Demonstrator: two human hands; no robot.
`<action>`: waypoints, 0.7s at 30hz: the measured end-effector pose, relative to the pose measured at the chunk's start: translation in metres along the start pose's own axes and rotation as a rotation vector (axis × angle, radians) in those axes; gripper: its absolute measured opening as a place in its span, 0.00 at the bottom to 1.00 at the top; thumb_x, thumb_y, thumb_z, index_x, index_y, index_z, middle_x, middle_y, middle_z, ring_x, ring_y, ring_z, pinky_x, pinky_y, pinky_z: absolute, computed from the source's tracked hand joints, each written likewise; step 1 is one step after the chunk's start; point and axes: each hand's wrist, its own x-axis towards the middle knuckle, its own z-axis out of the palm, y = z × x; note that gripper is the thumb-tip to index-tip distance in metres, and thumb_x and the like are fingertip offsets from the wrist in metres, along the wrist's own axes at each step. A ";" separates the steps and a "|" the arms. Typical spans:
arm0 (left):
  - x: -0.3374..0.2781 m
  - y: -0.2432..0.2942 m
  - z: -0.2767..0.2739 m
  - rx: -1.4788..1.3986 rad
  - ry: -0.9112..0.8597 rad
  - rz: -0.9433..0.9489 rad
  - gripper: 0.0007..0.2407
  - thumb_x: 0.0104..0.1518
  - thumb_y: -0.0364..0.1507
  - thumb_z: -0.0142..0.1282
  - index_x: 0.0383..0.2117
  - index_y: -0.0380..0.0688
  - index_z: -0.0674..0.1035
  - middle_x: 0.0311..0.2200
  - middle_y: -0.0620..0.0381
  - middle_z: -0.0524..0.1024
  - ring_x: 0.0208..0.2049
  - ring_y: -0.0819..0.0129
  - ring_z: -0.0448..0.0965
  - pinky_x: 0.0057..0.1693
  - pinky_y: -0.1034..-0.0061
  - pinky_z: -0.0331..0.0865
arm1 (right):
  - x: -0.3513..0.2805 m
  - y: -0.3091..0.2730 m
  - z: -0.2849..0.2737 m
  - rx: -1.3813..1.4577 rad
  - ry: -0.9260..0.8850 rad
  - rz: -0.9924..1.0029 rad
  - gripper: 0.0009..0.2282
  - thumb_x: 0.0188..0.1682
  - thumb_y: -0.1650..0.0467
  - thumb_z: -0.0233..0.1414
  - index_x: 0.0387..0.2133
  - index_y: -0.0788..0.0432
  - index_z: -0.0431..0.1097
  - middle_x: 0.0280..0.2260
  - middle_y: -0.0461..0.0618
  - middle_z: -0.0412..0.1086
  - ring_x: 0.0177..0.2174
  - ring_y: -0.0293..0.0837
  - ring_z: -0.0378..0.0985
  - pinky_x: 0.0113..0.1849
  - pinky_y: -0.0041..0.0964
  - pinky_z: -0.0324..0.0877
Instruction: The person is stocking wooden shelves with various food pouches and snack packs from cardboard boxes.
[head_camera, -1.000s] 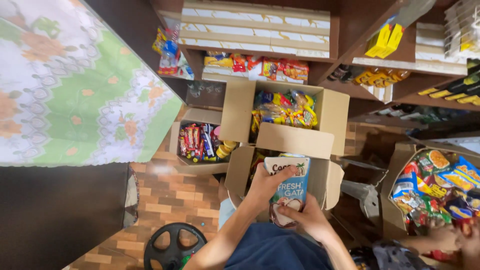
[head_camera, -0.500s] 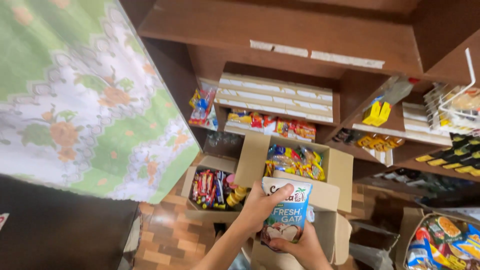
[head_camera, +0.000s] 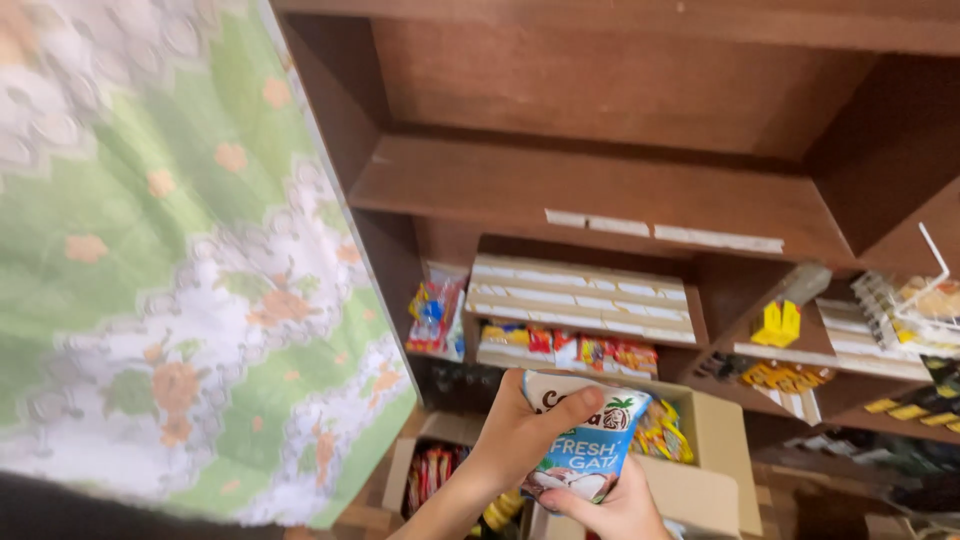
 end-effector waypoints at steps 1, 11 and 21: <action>0.008 0.018 -0.006 0.007 -0.011 0.014 0.10 0.55 0.29 0.66 0.36 0.34 0.83 0.29 0.58 0.83 0.30 0.79 0.80 0.37 0.80 0.75 | 0.015 -0.010 0.009 -0.002 0.000 -0.019 0.23 0.32 0.80 0.70 0.44 0.64 0.73 0.38 0.52 0.81 0.38 0.42 0.84 0.43 0.40 0.78; 0.062 0.140 -0.061 0.156 -0.048 0.072 0.12 0.52 0.30 0.67 0.36 0.34 0.79 0.28 0.57 0.83 0.28 0.77 0.82 0.35 0.79 0.77 | 0.091 -0.141 0.089 -0.402 -0.052 -0.334 0.33 0.31 0.78 0.71 0.54 0.63 0.67 0.49 0.50 0.75 0.50 0.42 0.76 0.52 0.41 0.69; 0.118 0.242 -0.073 0.109 -0.319 0.460 0.12 0.58 0.32 0.65 0.36 0.31 0.84 0.30 0.53 0.84 0.28 0.74 0.83 0.37 0.76 0.78 | 0.127 -0.244 0.156 -0.424 -0.033 -0.850 0.44 0.45 0.75 0.62 0.68 0.60 0.33 0.60 0.61 0.62 0.57 0.49 0.72 0.56 0.42 0.70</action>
